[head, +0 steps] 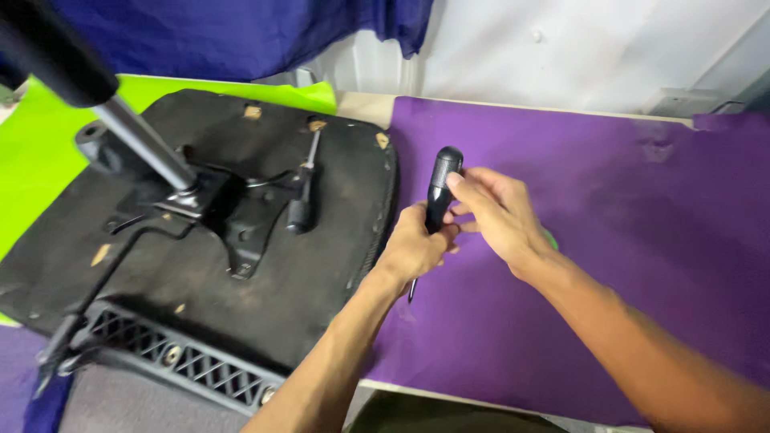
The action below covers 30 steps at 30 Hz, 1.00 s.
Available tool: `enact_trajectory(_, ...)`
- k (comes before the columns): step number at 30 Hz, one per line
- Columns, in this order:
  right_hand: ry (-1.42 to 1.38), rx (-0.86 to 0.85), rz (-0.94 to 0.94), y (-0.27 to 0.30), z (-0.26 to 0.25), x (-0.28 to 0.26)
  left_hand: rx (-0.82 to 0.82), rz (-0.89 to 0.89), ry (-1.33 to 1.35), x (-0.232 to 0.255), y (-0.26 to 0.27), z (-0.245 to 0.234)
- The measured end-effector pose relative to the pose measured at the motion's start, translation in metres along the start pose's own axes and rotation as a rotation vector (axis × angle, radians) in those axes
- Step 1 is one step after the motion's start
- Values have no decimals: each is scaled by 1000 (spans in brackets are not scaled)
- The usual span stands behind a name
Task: The person uses a manual screwdriver to tighten screws on the underside of an inverted office chair. They work on multiple fasteners around the chair's base and seat frame, securing the components together.
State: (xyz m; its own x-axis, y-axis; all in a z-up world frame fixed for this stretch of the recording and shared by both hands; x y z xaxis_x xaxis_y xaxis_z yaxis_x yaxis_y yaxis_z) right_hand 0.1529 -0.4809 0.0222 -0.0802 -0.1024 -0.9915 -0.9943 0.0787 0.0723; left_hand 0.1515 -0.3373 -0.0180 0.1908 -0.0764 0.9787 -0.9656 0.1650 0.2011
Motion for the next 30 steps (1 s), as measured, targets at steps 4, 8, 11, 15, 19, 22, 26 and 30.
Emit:
enact_trajectory(4,-34,-101,-42,24,49,-29,-17,82,20,10,31,-43)
enact_trajectory(8,-96,-144,-80,50,102,-50,-38,131,-84,16,62,-94)
enact_trajectory(11,62,-95,-151,67,143,-62,-35,112,-105,14,80,-131)
enact_trajectory(15,130,-77,-232,86,191,-74,-36,200,-108,11,98,-173)
enact_trajectory(19,127,-58,-329,101,227,-82,-63,134,-188,6,109,-209)
enact_trajectory(22,183,23,-265,109,248,-83,-86,185,-218,7,114,-230)
enact_trajectory(26,215,92,-335,121,267,-84,-136,161,-275,11,121,-249)
enact_trajectory(30,202,140,-411,132,274,-80,-217,101,-329,11,125,-258)
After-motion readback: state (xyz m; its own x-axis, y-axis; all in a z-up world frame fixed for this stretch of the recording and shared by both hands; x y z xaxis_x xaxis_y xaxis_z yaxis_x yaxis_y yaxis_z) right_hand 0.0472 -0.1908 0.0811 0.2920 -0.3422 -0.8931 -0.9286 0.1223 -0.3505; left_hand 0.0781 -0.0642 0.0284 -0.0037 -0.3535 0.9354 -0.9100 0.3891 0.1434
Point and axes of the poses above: each hand's wrist, its own y-axis away from the middle knuckle, its own z-axis out of the palm, x = y × z, the point moved 2 cm from there along -y, towards the middle knuckle, and after that the axes turned 5 degrees about x, right-handed, at the moved point
